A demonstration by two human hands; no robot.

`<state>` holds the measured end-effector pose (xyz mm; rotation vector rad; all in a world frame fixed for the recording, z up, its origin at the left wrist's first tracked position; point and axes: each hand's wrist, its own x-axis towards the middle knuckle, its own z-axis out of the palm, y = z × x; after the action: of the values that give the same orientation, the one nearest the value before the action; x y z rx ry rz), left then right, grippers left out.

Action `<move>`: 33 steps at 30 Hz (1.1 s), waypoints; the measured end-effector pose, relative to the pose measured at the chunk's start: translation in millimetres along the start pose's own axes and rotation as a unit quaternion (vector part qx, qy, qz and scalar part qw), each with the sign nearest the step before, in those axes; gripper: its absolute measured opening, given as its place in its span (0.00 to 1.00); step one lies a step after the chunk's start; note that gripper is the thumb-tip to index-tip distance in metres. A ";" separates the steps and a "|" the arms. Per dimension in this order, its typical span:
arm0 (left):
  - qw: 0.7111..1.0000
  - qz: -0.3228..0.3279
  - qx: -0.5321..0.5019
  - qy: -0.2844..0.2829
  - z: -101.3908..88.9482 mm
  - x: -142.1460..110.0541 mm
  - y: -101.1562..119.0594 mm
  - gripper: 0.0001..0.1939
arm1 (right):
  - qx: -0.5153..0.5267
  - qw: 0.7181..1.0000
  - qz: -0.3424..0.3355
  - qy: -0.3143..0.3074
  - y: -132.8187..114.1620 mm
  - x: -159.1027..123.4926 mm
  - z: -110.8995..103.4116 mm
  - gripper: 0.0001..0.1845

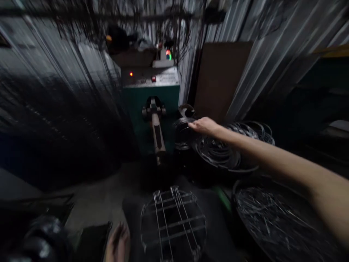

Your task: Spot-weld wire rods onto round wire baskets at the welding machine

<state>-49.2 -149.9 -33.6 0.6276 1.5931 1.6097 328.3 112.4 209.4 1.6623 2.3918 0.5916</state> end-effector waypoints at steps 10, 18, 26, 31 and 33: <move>0.981 0.046 0.051 -0.181 30.5 -22.7 91.0 0.26 | 0.242 0.934 0.190 0.180 -36.0 -176.5 -33.1 0.27; 0.962 -0.045 0.063 -0.261 21.4 -28.8 105.1 0.32 | 0.595 0.777 0.200 0.047 -183.4 -152.8 42.8 0.16; 0.993 -0.099 -0.060 0.037 -54.4 -50.9 75.2 0.30 | 0.611 0.782 0.116 -0.022 -254.0 -136.4 27.2 0.16; 0.994 -0.090 0.053 -0.034 -35.5 -37.9 78.4 0.31 | 0.604 0.779 0.166 -0.009 -237.6 -146.5 33.1 0.16; 0.986 -0.065 0.106 -0.111 -10.1 -23.7 83.3 0.30 | 0.594 0.772 0.225 0.017 -217.7 -162.5 38.6 0.17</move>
<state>-58.4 -168.2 51.2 0.7701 1.6127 1.2397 214.1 -95.0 70.7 2.6426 2.4620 -1.1844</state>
